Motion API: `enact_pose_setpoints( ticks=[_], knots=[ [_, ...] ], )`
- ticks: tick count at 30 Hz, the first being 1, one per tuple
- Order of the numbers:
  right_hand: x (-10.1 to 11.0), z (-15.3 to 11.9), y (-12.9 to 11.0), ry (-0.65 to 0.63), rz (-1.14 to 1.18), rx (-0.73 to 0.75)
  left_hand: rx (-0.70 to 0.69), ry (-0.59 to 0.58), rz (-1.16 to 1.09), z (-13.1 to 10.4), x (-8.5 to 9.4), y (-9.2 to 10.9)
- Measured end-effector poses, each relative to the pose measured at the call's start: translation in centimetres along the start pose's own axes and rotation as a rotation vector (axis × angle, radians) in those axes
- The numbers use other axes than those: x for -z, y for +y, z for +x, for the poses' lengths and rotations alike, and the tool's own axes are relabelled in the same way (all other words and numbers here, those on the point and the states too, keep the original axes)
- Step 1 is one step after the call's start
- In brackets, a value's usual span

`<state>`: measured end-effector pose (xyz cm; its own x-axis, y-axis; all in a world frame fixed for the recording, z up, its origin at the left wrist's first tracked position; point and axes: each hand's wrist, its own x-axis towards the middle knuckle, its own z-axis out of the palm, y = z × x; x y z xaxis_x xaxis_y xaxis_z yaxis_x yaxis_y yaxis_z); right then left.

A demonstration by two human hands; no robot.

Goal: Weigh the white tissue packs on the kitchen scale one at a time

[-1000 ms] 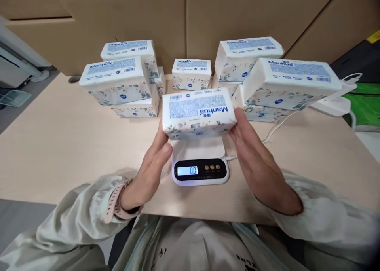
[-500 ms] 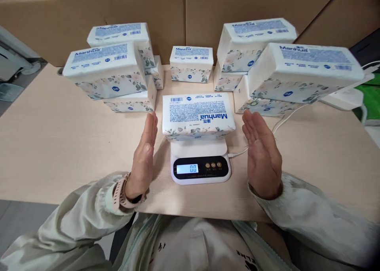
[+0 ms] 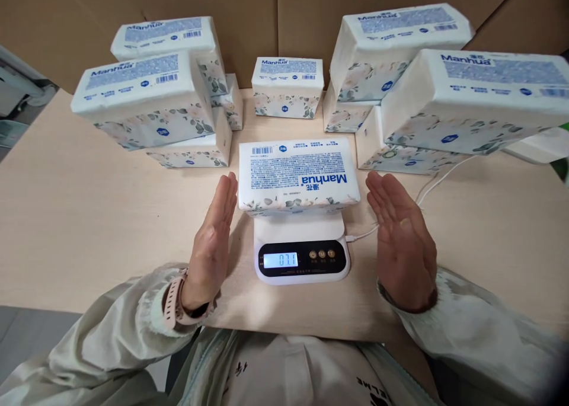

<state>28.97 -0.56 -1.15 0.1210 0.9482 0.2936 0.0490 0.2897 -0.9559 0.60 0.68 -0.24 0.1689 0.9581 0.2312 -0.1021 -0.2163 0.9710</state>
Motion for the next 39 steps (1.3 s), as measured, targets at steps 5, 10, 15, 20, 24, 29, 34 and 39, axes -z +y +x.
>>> enact_pose_setpoints(
  ticks=[5, 10, 15, 20, 24, 29, 34, 39],
  knots=[
    [0.1, -0.1, -0.1, 0.007, -0.017, -0.013, 0.010, 0.003, 0.008, 0.0, 0.0, 0.1],
    [0.0, -0.1, -0.2, -0.005, 0.030, -0.017, 0.004, 0.000, -0.005, -0.1, 0.0, 0.1],
    [0.1, -0.1, -0.1, -0.025, 0.044, -0.010, -0.006, -0.016, -0.016, 0.0, -0.1, 0.3],
    [0.2, -0.2, -0.2, -0.029, 0.031, -0.009, 0.021, -0.055, -0.016, 0.4, -0.8, 1.1],
    [0.1, -0.2, -0.4, -0.037, 0.023, -0.013, 0.021, -0.059, -0.018, 0.5, -0.9, 1.4],
    [0.2, -0.2, -0.4, -0.039, -0.040, -0.001, 0.015, -0.069, -0.032, 0.5, -0.8, 1.4],
    [0.4, -0.1, 0.1, -0.048, -0.072, 0.024, 0.028, -0.056, -0.060, 0.5, -0.9, 1.3],
    [0.6, -0.1, 0.2, -0.064, -0.153, 0.023, 0.025, -0.060, -0.050, 0.5, -0.9, 1.3]
  ],
)
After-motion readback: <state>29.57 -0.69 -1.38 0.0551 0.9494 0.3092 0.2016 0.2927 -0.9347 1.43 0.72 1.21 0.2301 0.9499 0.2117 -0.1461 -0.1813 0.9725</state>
